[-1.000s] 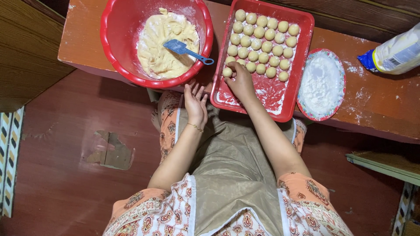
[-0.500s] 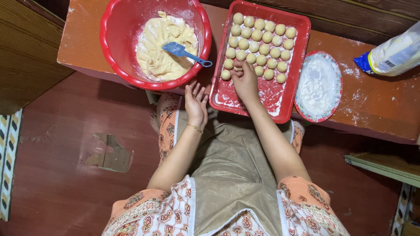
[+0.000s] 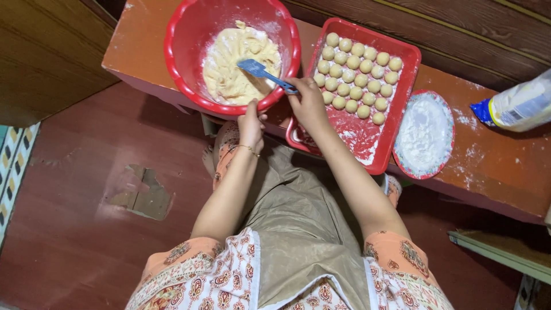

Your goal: A person is seen pinching off small pieces of dough from a red bowl, rolling them into uniform balls between their palms, and neatly arranging them in a red tray.

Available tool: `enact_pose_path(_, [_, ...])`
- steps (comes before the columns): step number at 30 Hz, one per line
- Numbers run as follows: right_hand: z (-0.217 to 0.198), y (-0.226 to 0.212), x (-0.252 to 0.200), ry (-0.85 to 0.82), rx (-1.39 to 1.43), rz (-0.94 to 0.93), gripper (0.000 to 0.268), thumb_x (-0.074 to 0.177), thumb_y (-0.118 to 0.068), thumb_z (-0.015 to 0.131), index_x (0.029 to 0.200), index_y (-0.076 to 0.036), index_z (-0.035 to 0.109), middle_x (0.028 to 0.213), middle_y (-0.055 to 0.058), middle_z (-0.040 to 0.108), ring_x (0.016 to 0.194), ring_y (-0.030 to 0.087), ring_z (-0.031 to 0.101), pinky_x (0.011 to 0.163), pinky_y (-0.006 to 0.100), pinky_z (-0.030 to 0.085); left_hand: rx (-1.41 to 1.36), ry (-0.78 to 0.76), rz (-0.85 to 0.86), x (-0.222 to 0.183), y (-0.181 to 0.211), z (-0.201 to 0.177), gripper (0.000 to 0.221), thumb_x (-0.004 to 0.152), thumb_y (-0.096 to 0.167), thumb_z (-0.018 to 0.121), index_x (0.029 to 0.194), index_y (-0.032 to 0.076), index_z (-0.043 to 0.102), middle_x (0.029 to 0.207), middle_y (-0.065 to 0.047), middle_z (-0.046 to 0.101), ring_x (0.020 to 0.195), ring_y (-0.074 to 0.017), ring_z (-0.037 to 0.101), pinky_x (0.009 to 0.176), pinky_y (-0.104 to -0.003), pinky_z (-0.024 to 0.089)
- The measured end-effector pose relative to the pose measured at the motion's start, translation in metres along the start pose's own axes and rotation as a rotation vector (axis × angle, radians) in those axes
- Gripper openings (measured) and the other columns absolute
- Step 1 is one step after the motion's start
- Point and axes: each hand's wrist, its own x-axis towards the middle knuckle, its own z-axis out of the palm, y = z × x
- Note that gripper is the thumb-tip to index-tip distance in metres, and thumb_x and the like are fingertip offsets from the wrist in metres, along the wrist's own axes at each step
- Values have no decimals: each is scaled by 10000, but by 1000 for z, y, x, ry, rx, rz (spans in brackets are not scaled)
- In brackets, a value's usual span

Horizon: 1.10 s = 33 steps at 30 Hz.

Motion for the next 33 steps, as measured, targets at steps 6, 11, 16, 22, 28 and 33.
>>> enact_pose_path(6, [-15, 1, -10, 108, -49, 28, 420, 771, -102, 783, 1187, -149, 742, 1068, 152, 556, 957, 391, 664, 843, 440, 592, 3, -45, -73, -35, -9, 13, 406, 851, 395, 721, 848, -5, 650, 512, -70, 578, 317, -78, 426, 309, -184, 267])
enact_pose_path(11, [-32, -8, -14, 82, -62, -18, 333, 822, -196, 785, 1151, -146, 758, 1066, 137, 525, 979, 381, 649, 885, 432, 553, -70, -88, -144, -53, -22, 20, 415, 874, 370, 730, 938, -22, 609, 610, -69, 573, 417, -94, 463, 373, -186, 325])
enact_pose_path(16, [-19, 2, -3, -38, -242, 64, 266, 893, -232, 774, 1140, -140, 748, 1007, 118, 532, 961, 362, 648, 848, 427, 540, -53, -473, -301, -75, -14, 8, 530, 983, 470, 605, 1278, 35, 540, 1199, -71, 566, 928, -138, 608, 694, -210, 490])
enact_pose_path(22, [-22, -2, 5, -327, -370, 224, 311, 881, -257, 734, 1115, -57, 691, 1022, 222, 608, 1021, 439, 660, 882, 500, 534, 966, -1073, 44, -69, 58, -28, 503, 1005, 538, 506, 1215, 126, 705, 1174, -133, 741, 1032, -237, 726, 849, -371, 596])
enact_pose_path(28, [-46, -56, -9, -325, -137, 482, 296, 893, -288, 740, 1118, -130, 631, 975, 182, 672, 1072, 408, 658, 939, 479, 503, 1660, -347, 906, 57, 73, -9, 366, 873, 326, 752, 1075, 31, 676, 935, -161, 620, 864, -412, 706, 665, -531, 603])
enact_pose_path(33, [-34, -45, -20, -271, -44, 459, 353, 910, -223, 717, 1251, -136, 689, 1130, 210, 717, 1152, 393, 649, 952, 481, 515, 1922, -252, 319, 189, -1, 34, 349, 933, 274, 601, 1176, 41, 695, 1118, -115, 703, 1029, -331, 699, 640, -656, 552])
